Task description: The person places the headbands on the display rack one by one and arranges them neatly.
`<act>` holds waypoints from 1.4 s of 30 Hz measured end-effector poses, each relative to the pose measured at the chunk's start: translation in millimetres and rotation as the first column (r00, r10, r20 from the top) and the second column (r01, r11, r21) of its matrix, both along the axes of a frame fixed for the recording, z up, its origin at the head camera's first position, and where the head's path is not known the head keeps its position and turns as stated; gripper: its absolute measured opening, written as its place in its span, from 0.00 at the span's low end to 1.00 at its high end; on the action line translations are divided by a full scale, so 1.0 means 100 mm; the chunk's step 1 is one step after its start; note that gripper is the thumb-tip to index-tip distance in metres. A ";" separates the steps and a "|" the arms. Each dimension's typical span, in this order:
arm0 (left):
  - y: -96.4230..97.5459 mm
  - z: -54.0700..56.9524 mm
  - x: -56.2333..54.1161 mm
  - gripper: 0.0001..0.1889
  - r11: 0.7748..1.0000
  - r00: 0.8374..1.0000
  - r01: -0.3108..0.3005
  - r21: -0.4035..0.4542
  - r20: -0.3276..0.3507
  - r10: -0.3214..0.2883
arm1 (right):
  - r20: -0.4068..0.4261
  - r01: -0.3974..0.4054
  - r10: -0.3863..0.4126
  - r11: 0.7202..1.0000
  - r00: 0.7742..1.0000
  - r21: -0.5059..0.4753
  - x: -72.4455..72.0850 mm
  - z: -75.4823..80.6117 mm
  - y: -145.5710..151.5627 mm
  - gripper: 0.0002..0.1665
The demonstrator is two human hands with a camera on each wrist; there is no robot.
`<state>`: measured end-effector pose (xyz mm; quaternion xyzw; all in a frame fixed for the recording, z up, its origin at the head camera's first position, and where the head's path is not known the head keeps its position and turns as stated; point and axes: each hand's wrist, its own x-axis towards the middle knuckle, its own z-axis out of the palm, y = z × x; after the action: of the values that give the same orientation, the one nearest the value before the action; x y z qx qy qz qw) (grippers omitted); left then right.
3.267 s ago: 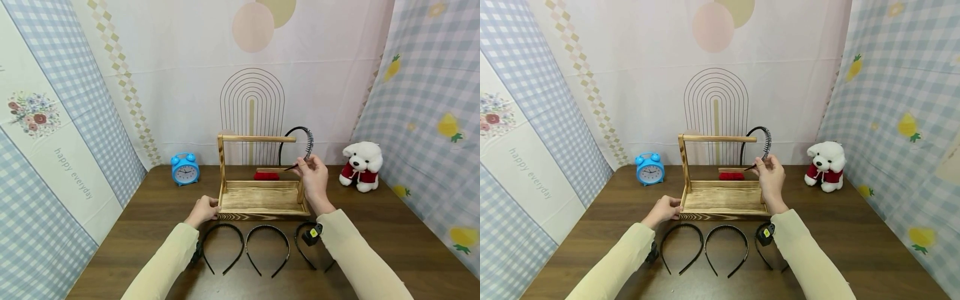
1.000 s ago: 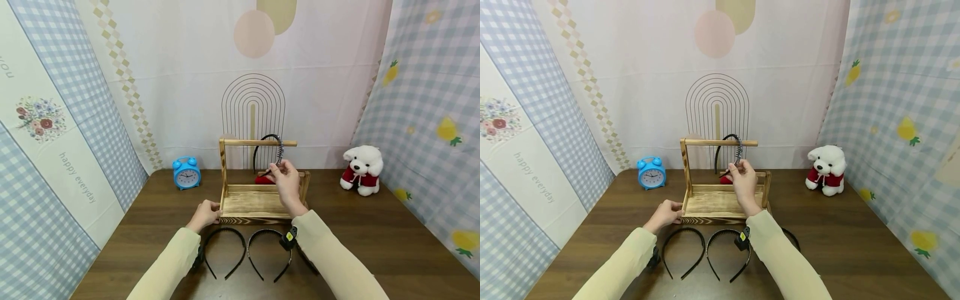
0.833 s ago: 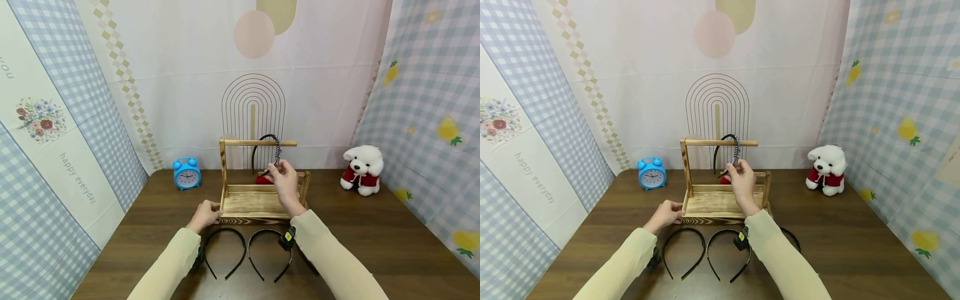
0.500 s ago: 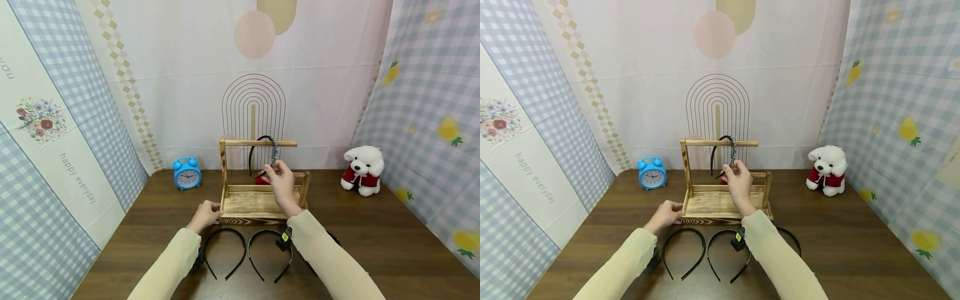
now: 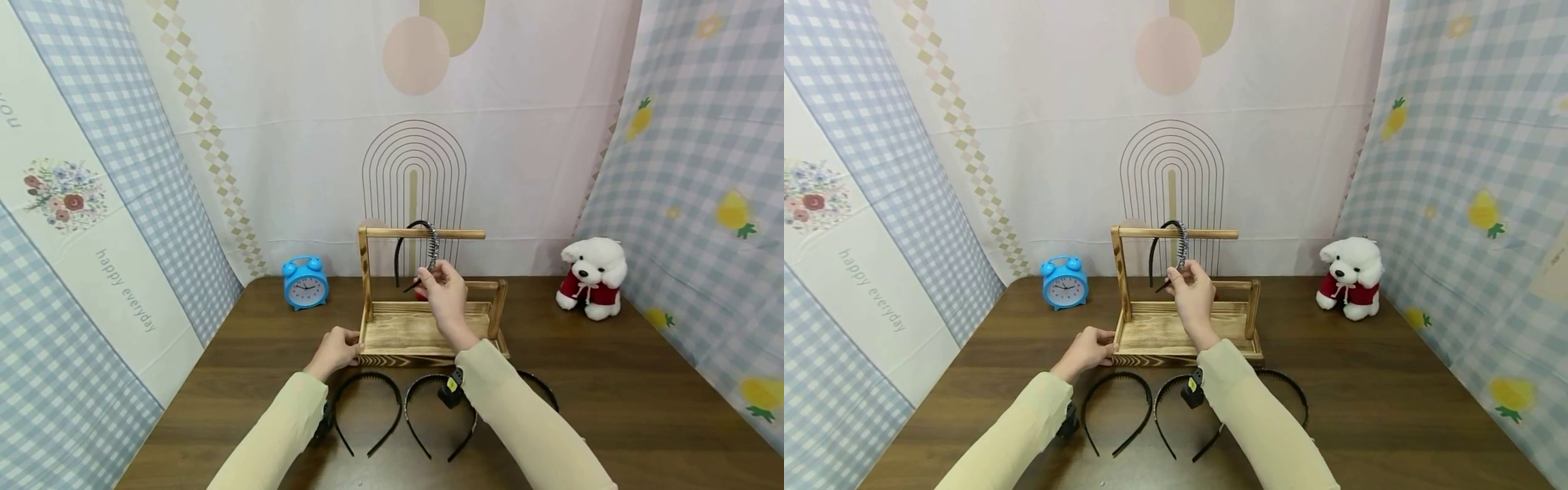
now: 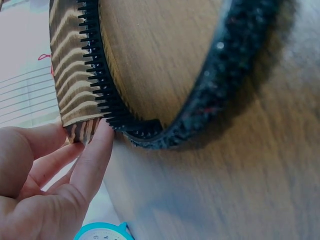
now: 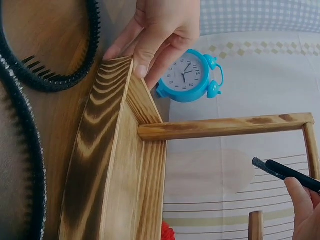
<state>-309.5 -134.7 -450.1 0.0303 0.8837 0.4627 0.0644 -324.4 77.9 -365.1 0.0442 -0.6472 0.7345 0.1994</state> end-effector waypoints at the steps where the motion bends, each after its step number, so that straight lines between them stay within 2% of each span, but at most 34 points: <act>1: 0.00 0.00 0.00 0.20 1.000 1.000 0.000 -0.001 0.000 0.000 | -0.003 -0.001 0.001 1.000 1.000 0.009 0.00 0.01 -0.02 0.09; 8: 0.00 0.01 0.00 0.20 1.000 1.000 0.003 -0.004 0.008 -0.003 | -0.018 -0.002 0.003 0.999 1.000 0.040 0.01 0.01 -0.14 0.09; 17: 0.00 0.01 0.00 0.20 1.000 1.000 0.003 -0.003 0.011 -0.003 | -0.060 0.039 -0.029 0.984 0.998 0.176 -0.01 0.00 -0.26 0.10; 24: 0.00 0.01 -0.01 0.20 1.000 1.000 0.010 -0.011 0.001 -0.010 | -0.045 0.062 -0.053 0.973 0.998 0.223 -0.02 -0.02 -0.33 0.08; 30: 0.00 0.01 -0.02 0.20 1.000 1.000 0.006 -0.016 0.005 -0.006 | -0.027 0.044 -0.038 0.962 0.999 0.271 -0.02 -0.02 -0.37 0.08; 36: 0.00 0.01 -0.01 0.20 1.000 1.000 0.006 -0.011 0.004 -0.006 | 0.003 0.045 -0.050 0.929 0.999 0.368 -0.03 -0.04 -0.36 0.12; 42: -0.01 0.00 0.00 0.20 1.000 1.000 -0.002 -0.008 0.005 0.002 | 0.035 -0.018 0.007 0.935 0.999 0.354 -0.03 -0.07 -0.33 0.25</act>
<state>-310.0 -135.5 -449.9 0.0282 0.8854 0.4591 0.0662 -327.7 44.4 -371.9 0.0714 -0.7718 0.6078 0.1728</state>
